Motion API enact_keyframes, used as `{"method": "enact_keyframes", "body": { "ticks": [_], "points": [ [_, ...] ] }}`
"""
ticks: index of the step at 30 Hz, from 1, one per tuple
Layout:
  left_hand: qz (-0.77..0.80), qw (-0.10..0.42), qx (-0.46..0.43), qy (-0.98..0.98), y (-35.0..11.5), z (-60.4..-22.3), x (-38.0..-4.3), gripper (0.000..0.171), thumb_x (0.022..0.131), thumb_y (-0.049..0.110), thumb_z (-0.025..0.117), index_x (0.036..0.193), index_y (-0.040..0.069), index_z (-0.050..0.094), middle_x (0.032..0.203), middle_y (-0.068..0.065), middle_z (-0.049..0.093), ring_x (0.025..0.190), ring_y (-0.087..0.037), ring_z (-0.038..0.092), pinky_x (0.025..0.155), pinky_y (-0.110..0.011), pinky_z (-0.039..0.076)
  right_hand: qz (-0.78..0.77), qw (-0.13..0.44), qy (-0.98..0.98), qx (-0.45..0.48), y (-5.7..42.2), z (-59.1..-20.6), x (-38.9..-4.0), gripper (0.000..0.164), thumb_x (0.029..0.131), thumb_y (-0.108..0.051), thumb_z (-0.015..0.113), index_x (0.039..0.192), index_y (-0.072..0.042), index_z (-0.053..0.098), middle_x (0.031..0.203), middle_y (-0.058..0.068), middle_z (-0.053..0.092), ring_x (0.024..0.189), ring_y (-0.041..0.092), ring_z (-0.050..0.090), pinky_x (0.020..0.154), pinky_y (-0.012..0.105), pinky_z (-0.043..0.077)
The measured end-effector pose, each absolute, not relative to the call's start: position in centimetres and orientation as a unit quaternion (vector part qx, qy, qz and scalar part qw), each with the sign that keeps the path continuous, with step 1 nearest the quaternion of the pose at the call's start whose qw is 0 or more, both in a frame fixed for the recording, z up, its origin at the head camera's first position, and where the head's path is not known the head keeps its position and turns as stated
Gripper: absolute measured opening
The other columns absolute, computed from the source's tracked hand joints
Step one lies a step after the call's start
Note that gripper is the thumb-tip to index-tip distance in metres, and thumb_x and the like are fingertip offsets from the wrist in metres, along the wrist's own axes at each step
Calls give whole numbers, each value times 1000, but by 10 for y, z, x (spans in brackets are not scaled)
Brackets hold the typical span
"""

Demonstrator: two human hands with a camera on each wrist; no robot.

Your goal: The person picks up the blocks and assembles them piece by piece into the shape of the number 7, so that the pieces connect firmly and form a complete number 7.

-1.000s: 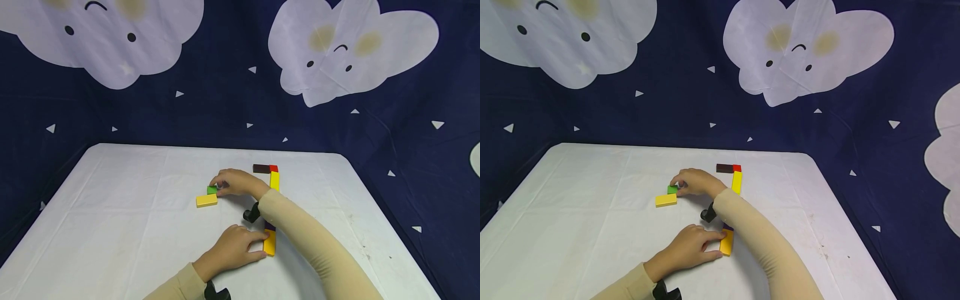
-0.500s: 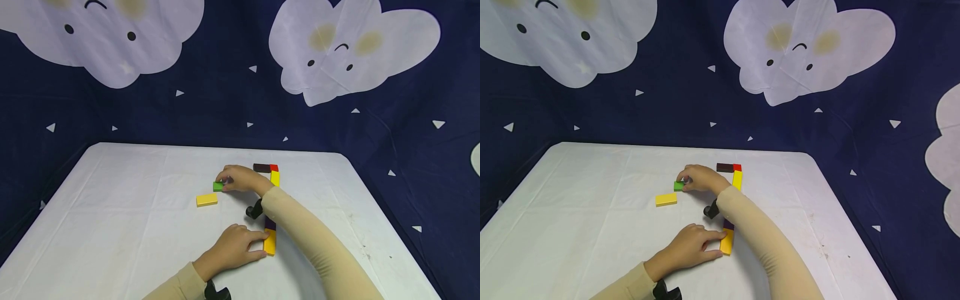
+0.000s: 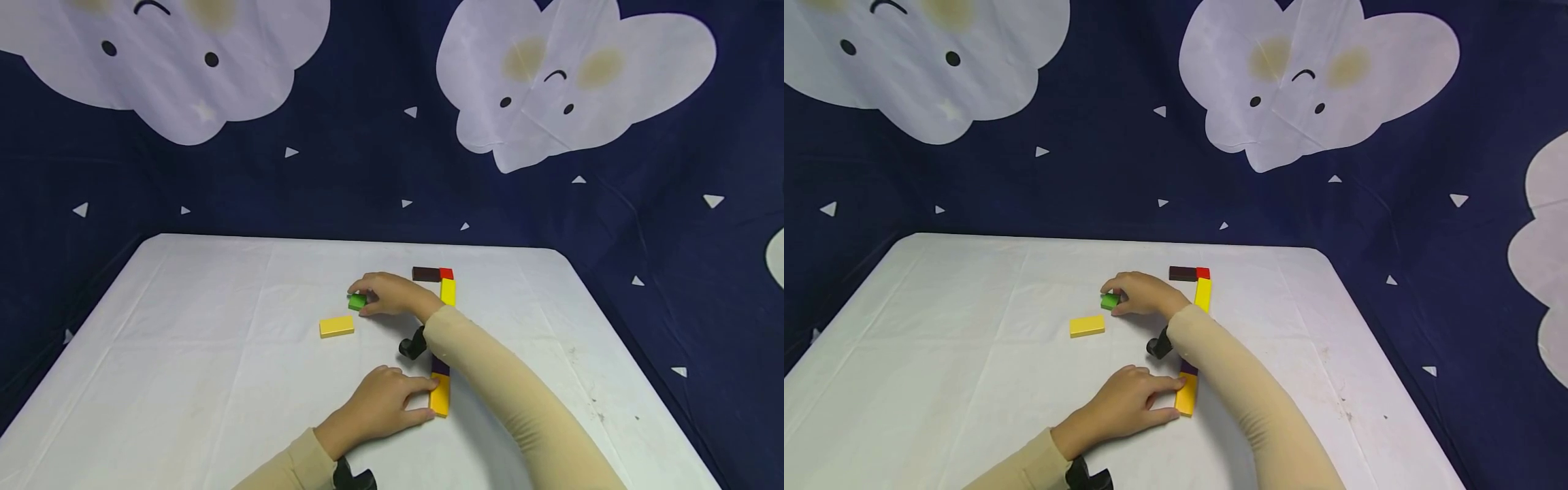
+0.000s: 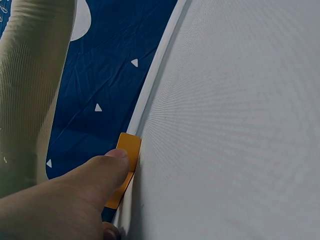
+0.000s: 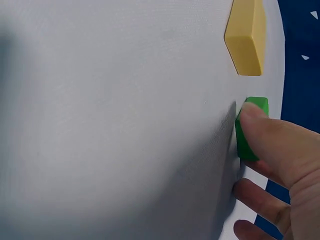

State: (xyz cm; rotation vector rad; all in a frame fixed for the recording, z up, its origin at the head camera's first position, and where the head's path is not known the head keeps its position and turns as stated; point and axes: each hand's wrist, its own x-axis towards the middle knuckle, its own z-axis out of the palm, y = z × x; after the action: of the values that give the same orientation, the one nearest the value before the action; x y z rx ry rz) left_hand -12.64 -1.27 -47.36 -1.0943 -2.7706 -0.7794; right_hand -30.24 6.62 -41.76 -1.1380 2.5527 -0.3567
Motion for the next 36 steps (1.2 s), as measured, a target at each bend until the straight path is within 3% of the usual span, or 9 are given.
{"method": "enact_keyframes", "body": {
  "ticks": [4, 8, 11, 19, 26, 36],
  "points": [
    [-253, 36, -356, -899, -13, -473, -126, 40, 88, 50, 69, 123, 31, 70, 70, 17, 62, 59, 4, 42, 73, -23, 45, -118, 161, 901, -386, 67, -418, -302, 49, 90, -26, 75, 136, -23, 60, 119, -5, 63, 107, 10, 56, 104, 29, 44],
    [-253, 30, -354, -900, -14, -472, -126, 41, 88, 50, 69, 125, 32, 69, 65, 18, 56, 58, 4, 40, 72, -23, 44, -111, 154, 908, -373, 71, -417, -304, 51, 90, -24, 74, 138, -21, 58, 122, -4, 63, 111, 11, 57, 107, 30, 43],
    [-254, 22, -351, -901, -14, -472, -126, 43, 88, 49, 69, 127, 32, 68, 62, 18, 51, 56, 3, 37, 73, -23, 44, -101, 135, 914, -369, 77, -415, -308, 49, 90, -24, 74, 136, -20, 60, 124, -3, 63, 114, 12, 57, 107, 30, 43],
    [-251, 26, -349, -903, -14, -473, -126, 44, 88, 51, 68, 128, 32, 67, 64, 16, 54, 56, 1, 36, 74, -23, 44, -69, 61, 932, -352, 98, -417, -322, 42, 90, -19, 74, 131, -20, 64, 125, -2, 64, 112, 19, 54, 101, 36, 44],
    [-250, 36, -351, -902, -13, -473, -124, 43, 88, 51, 68, 127, 33, 68, 83, 16, 70, 57, 3, 37, 72, -21, 42, -58, 21, 938, -342, 114, -419, -329, 41, 90, -15, 73, 130, -19, 65, 125, 0, 65, 113, 23, 52, 99, 41, 43],
    [-246, 29, -347, -904, -13, -474, -125, 43, 89, 52, 67, 127, 33, 68, 104, 16, 74, 61, 3, 41, 73, -22, 43, -69, 21, 947, -312, 129, -420, -336, 40, 93, -14, 69, 132, -18, 63, 132, 2, 63, 118, 25, 52, 106, 44, 39]
  ]
}}
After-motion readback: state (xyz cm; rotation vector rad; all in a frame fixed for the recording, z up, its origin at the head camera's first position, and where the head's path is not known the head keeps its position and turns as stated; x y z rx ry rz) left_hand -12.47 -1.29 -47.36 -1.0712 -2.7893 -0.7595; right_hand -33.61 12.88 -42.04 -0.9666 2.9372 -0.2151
